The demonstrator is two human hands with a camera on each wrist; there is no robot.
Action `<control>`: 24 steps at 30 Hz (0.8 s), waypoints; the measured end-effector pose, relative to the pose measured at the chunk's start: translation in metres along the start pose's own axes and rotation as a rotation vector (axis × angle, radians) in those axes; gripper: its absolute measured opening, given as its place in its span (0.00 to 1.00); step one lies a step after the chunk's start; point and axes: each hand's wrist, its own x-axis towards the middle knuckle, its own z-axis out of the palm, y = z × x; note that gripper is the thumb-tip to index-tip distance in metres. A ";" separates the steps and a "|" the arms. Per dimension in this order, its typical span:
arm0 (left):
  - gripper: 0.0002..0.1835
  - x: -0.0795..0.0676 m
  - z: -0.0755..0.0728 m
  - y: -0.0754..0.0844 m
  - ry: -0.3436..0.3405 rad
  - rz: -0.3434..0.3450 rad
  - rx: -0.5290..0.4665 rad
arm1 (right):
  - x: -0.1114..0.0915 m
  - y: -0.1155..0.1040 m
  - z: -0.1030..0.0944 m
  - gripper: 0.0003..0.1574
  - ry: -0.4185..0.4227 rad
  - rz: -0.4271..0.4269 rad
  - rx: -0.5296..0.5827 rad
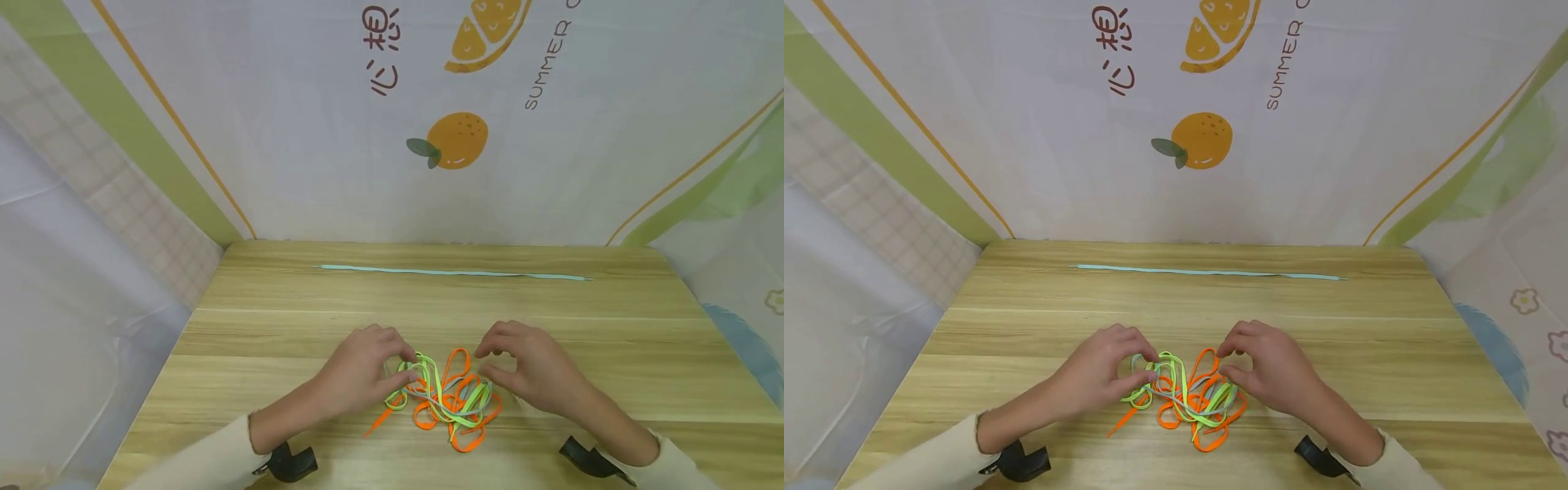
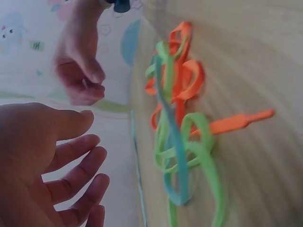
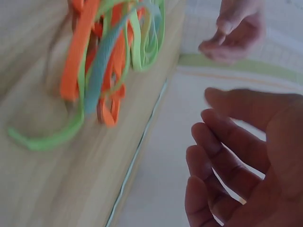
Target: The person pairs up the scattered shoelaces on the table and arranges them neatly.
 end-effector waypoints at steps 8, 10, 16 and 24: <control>0.11 -0.004 0.019 0.003 -0.019 0.071 0.089 | -0.006 -0.014 0.018 0.14 -0.098 -0.055 0.067; 0.11 -0.006 0.023 0.003 -0.018 0.091 0.110 | -0.008 -0.016 0.021 0.13 -0.130 -0.049 0.066; 0.09 -0.009 0.034 0.000 -0.019 0.122 0.179 | -0.013 -0.021 0.030 0.15 -0.162 -0.063 0.069; 0.05 -0.011 0.040 -0.001 -0.041 0.104 0.189 | -0.017 -0.022 0.040 0.15 -0.199 -0.046 0.070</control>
